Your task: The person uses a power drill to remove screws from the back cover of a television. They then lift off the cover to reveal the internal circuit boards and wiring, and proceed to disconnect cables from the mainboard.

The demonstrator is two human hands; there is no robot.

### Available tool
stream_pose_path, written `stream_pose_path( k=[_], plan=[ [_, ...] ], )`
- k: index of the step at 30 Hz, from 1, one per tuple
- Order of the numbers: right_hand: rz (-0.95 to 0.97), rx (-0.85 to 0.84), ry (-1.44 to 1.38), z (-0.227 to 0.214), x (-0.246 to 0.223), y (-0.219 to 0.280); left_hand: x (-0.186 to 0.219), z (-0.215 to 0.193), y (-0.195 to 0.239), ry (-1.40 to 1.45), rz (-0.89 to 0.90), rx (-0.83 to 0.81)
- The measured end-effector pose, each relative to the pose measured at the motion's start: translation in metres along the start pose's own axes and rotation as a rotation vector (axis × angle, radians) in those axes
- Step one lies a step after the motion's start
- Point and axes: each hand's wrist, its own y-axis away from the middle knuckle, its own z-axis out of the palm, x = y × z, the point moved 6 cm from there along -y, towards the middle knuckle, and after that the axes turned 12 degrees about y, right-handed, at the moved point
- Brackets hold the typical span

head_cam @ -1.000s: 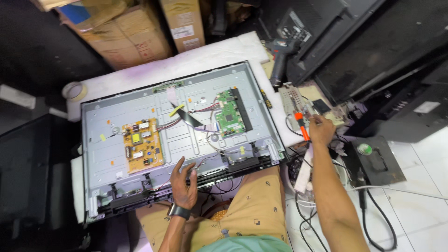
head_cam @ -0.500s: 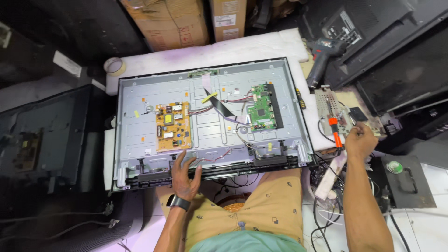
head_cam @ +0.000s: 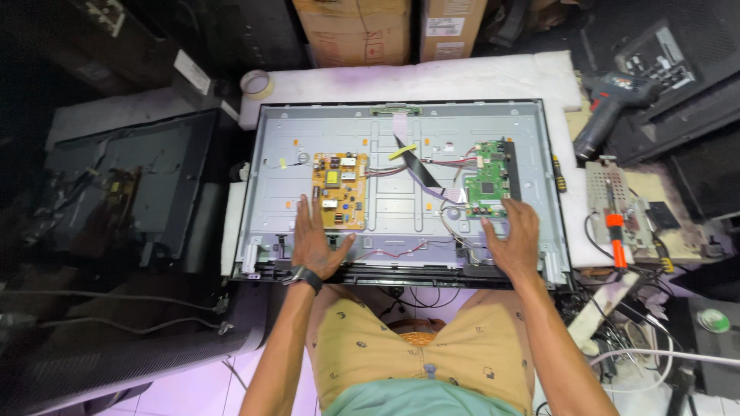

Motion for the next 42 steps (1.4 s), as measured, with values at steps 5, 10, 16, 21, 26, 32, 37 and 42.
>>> stream_pose_path(
  k=[5,10,16,21,26,32,37,42],
  plan=[
    [-0.082,-0.023,0.104,0.001,-0.002,0.007,-0.017,0.017,0.001,-0.101,-0.176,-0.175],
    [-0.106,-0.032,0.171,0.013,0.003,0.009,-0.023,0.02,0.0,-0.106,-0.198,-0.175],
    [-0.033,-0.207,0.125,0.017,-0.018,-0.001,-0.026,0.02,0.001,-0.08,-0.222,-0.152],
    [-0.044,-0.196,0.159,0.025,-0.016,0.006,-0.03,0.023,0.001,-0.106,-0.22,-0.152],
    [-0.015,-0.184,0.155,0.03,-0.008,0.01,-0.024,0.019,0.0,-0.098,-0.244,-0.147],
    [0.036,-0.19,0.143,0.025,-0.012,0.007,-0.025,0.019,0.0,-0.124,-0.228,-0.135],
    [0.086,-0.186,0.128,0.023,-0.007,0.008,-0.023,0.018,-0.001,-0.127,-0.2,-0.132],
    [0.149,-0.176,0.113,0.016,-0.004,0.007,-0.025,0.022,0.0,-0.134,-0.192,-0.118]
  ],
)
